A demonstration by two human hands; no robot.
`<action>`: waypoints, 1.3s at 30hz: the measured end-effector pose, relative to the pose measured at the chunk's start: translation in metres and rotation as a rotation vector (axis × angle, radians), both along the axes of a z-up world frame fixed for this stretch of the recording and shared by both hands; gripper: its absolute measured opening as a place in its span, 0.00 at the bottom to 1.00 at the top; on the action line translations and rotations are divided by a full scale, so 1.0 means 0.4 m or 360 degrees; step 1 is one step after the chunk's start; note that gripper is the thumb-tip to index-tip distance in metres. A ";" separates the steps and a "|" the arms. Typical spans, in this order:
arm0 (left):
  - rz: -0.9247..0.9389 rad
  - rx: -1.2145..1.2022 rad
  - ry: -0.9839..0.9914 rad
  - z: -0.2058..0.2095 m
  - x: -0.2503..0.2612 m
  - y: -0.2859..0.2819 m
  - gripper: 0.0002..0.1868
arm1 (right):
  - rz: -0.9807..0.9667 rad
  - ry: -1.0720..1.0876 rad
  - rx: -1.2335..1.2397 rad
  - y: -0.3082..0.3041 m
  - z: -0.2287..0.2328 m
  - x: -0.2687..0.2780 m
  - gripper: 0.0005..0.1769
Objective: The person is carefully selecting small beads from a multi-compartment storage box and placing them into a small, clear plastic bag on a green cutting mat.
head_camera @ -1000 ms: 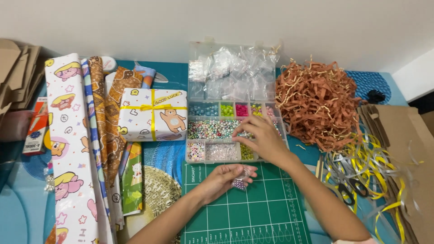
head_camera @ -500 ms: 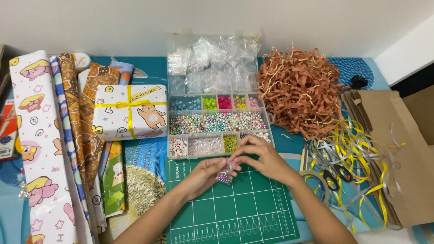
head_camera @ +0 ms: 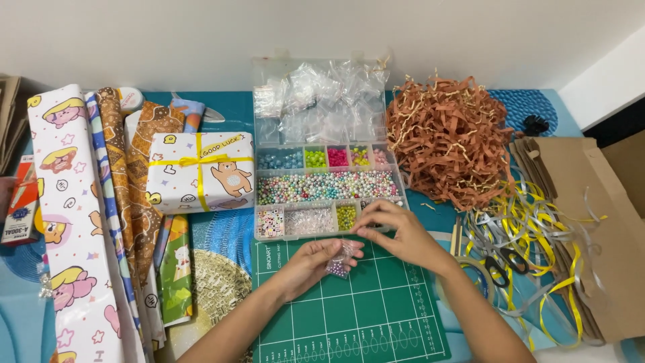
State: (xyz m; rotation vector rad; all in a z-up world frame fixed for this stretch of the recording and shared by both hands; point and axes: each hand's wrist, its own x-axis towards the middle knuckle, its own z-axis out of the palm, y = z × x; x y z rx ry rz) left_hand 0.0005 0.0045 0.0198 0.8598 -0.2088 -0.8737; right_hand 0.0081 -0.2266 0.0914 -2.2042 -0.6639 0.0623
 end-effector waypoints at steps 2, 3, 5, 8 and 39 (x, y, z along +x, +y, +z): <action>0.0001 -0.0017 -0.0026 -0.003 0.004 0.000 0.23 | -0.0066 -0.0116 -0.0068 0.002 0.010 0.039 0.10; -0.0016 -0.0028 -0.0042 -0.006 0.002 0.000 0.22 | -0.0151 -0.0221 -0.0130 0.003 0.012 0.053 0.10; -0.0005 -0.0022 -0.0034 -0.007 0.001 0.000 0.22 | -0.0155 -0.0325 -0.0294 0.021 0.001 0.102 0.09; -0.0005 -0.0008 -0.0032 -0.008 0.001 -0.001 0.22 | -0.0133 -0.0667 -0.0566 0.050 -0.018 0.175 0.07; 0.0177 0.0000 -0.0047 -0.034 -0.006 -0.019 0.26 | -0.0346 -0.0509 -0.0300 0.033 0.024 0.033 0.06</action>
